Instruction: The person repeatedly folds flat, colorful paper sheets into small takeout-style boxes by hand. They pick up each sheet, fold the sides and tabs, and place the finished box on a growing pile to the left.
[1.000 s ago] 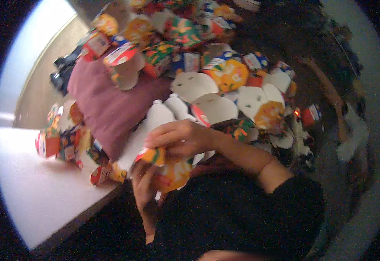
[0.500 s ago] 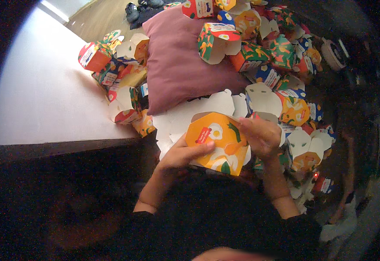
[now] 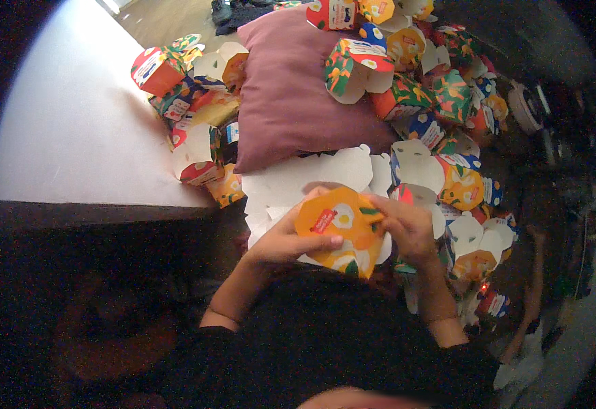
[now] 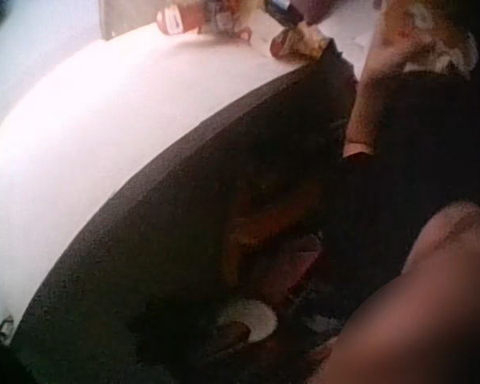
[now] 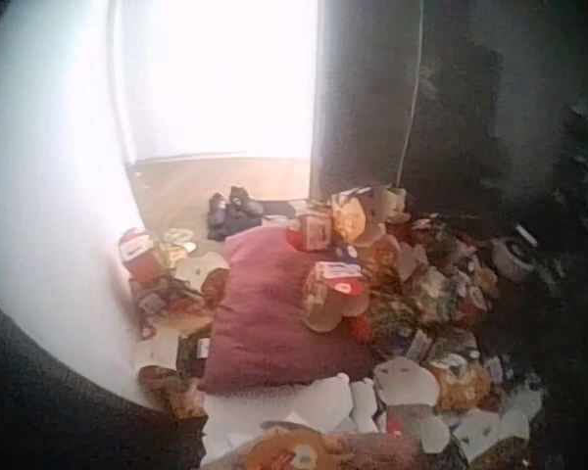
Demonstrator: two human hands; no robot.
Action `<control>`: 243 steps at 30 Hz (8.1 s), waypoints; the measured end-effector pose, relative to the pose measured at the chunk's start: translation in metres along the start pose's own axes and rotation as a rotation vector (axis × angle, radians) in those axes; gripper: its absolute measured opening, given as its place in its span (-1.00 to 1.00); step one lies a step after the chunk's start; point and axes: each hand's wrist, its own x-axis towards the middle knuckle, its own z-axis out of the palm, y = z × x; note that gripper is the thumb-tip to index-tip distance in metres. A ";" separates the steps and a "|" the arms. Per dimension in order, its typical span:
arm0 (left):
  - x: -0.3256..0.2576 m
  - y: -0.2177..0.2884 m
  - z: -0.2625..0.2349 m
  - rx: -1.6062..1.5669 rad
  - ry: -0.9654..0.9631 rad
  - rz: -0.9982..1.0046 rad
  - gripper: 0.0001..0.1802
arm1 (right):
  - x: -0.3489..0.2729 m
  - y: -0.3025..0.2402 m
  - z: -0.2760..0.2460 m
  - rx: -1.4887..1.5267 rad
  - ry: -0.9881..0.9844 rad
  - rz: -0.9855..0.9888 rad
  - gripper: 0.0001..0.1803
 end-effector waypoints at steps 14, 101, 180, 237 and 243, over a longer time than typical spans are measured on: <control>0.000 0.014 -0.020 0.866 -0.595 0.518 -0.65 | 0.011 0.014 0.006 0.453 -0.362 0.118 0.23; -0.011 0.000 0.013 0.052 -0.050 -0.053 -0.49 | 0.022 -0.005 0.012 -0.245 0.022 -0.261 -0.71; -0.016 -0.011 0.011 -0.037 0.171 -0.179 -0.43 | -0.003 0.020 0.027 -0.002 0.184 -0.108 -0.47; -0.004 -0.018 0.004 0.289 -0.020 0.215 -0.34 | -0.004 0.016 0.012 0.457 0.026 0.233 -0.68; -0.027 0.013 -0.011 0.692 0.516 0.473 -0.32 | -0.001 0.041 0.020 0.487 0.192 0.216 -0.51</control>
